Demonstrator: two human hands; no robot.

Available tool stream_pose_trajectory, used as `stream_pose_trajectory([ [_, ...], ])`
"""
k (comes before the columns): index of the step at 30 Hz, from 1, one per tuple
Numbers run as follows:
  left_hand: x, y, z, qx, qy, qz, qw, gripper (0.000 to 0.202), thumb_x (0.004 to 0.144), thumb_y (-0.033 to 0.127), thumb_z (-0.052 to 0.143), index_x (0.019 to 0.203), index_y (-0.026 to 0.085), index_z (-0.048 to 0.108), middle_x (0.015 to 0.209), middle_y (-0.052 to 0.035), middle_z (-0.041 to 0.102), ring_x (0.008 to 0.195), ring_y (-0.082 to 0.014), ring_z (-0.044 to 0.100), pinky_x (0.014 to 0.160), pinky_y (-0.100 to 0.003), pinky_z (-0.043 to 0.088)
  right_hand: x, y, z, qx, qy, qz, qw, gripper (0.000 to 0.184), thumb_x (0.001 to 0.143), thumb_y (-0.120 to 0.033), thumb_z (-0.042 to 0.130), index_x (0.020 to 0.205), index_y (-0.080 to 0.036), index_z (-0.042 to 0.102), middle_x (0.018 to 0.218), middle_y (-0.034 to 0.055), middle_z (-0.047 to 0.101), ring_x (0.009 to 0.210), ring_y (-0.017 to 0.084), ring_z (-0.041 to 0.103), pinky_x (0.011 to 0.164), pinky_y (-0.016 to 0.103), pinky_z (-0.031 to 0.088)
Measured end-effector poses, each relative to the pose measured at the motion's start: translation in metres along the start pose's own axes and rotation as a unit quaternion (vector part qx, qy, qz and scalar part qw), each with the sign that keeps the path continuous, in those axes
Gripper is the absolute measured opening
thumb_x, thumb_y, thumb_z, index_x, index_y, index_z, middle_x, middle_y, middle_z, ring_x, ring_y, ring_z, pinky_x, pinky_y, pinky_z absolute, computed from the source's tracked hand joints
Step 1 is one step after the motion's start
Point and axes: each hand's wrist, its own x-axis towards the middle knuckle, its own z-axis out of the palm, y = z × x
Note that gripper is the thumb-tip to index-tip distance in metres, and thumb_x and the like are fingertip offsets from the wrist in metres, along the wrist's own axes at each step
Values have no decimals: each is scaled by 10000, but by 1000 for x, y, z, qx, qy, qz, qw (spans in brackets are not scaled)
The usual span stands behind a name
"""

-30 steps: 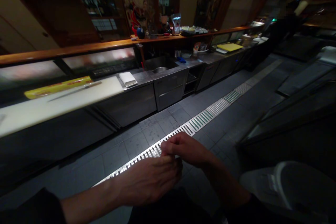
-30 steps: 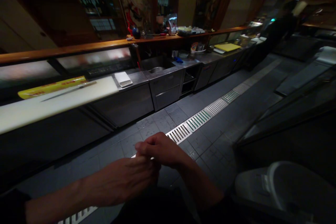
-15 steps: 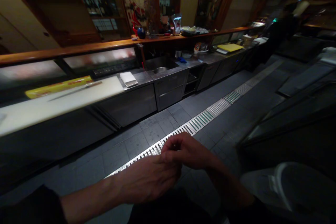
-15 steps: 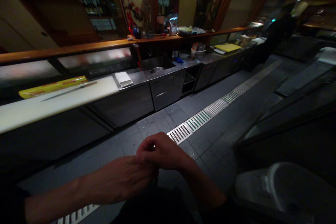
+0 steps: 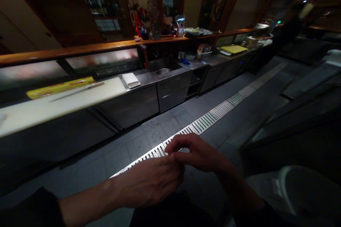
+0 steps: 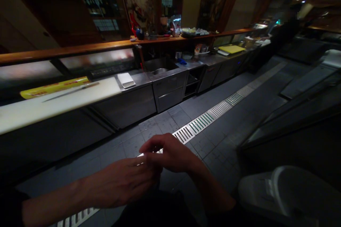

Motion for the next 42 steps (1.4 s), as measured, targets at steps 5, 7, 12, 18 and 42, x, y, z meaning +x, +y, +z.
stream_pose_trajectory([
  [5,0,3,6,-32,16,4,999,240,952,158,387,1104,105,565,1096,-43,566,1054,-164,480,1057,-310,320,3,-2,13,-39,31,20,999,126,773,-219,637,799,-101,672,782,29,637,731,101,582,676,230,460],
  [7,0,4,9,-32,30,9,999,212,937,154,409,1053,96,576,1057,-54,570,1017,-177,491,1034,-328,336,4,1,17,-26,26,48,998,121,779,-189,578,800,-96,652,773,24,636,716,92,574,647,209,447],
  [12,1,5,6,-26,23,7,999,252,946,152,404,1113,86,580,1135,-78,563,1140,-200,473,1120,-354,276,7,9,18,-8,50,92,994,203,839,-248,504,734,-91,580,693,3,575,629,55,491,561,171,381],
  [18,1,4,-3,-21,17,-1,1000,273,963,178,391,1146,87,573,1208,-86,542,1227,-202,432,1181,-374,202,7,9,13,-17,78,40,996,347,905,-334,469,679,-90,569,641,9,548,612,62,489,603,205,395],
  [42,-5,2,11,14,18,15,1000,122,905,126,469,944,101,582,947,-41,563,942,-167,502,984,-322,368,6,3,19,4,-29,56,998,325,830,-395,597,850,-76,655,764,39,614,693,91,534,604,197,405],
])
